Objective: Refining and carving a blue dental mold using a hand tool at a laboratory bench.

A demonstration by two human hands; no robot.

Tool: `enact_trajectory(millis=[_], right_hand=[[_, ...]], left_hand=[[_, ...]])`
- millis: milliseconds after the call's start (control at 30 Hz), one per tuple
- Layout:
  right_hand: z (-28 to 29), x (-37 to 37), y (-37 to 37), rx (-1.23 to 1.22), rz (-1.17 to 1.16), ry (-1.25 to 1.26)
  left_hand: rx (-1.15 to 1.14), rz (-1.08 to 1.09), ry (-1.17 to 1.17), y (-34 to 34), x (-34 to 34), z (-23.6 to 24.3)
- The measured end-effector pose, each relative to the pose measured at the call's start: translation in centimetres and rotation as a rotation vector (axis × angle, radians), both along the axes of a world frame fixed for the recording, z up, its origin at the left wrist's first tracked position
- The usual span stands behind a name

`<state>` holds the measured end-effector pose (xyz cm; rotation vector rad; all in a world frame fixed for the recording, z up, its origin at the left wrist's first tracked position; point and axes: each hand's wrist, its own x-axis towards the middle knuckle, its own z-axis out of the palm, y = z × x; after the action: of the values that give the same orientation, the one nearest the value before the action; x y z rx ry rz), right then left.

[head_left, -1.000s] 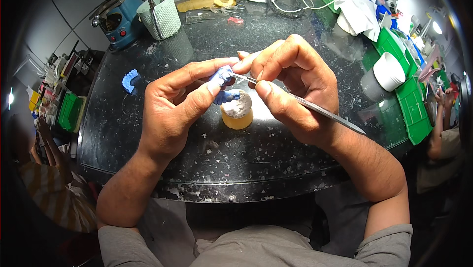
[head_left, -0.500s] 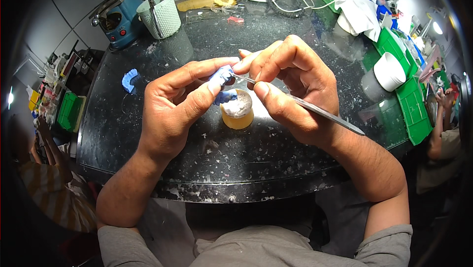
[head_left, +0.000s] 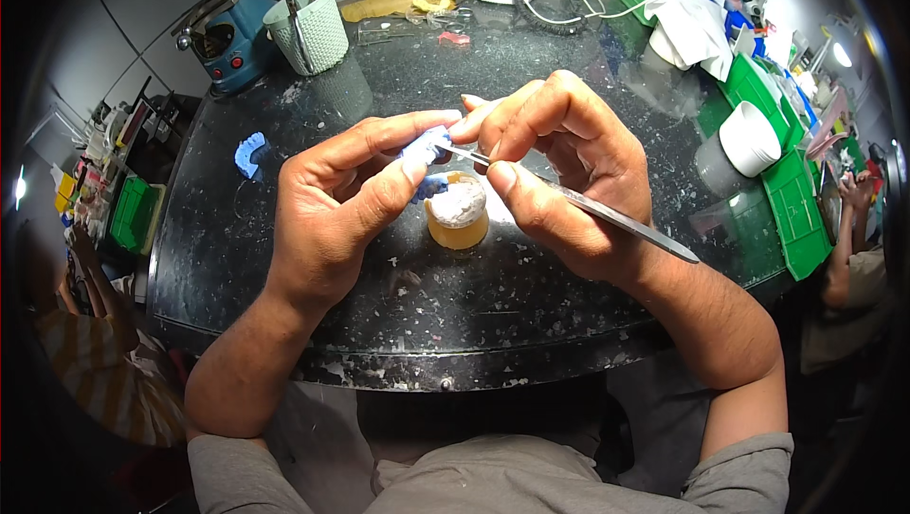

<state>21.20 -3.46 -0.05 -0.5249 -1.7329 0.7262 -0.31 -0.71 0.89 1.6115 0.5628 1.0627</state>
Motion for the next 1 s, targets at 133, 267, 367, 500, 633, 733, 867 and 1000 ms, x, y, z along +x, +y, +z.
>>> enact_trajectory(millis=[133,267,367,500,633,733,867,1000], right_hand=[[0.0,0.1,-0.1,-0.028,-0.036,-0.032],[-0.5,-0.1,0.4,0.061,-0.057,0.052],[-0.3,0.1,0.4,0.057,-0.053,-0.009],[-0.1,-0.5,0.2,-0.056,-0.051,0.169],[0.4,-0.6,-0.2,-0.183,-0.1,0.258],[0.1,-0.4,0.2,-0.19,-0.071,0.307],[0.1,-0.4,0.5,-0.181,-0.074,0.366],[0.1,-0.1,0.7,-0.109,-0.131,0.367]], left_hand=[[0.001,-0.007,-0.02,0.1,0.0,-0.1],[-0.002,-0.003,-0.003,0.1,0.0,0.0],[0.0,-0.01,-0.014,0.1,0.1,-0.1],[-0.165,-0.068,-0.126,0.7,0.0,-0.7],[-0.39,-0.135,-0.28,0.8,-0.1,-0.2],[-0.448,-0.103,-0.334,0.8,0.1,-0.4],[-0.486,-0.102,-0.356,1.1,-0.1,-0.6],[-0.511,-0.132,-0.384,1.3,-0.2,-0.5]])
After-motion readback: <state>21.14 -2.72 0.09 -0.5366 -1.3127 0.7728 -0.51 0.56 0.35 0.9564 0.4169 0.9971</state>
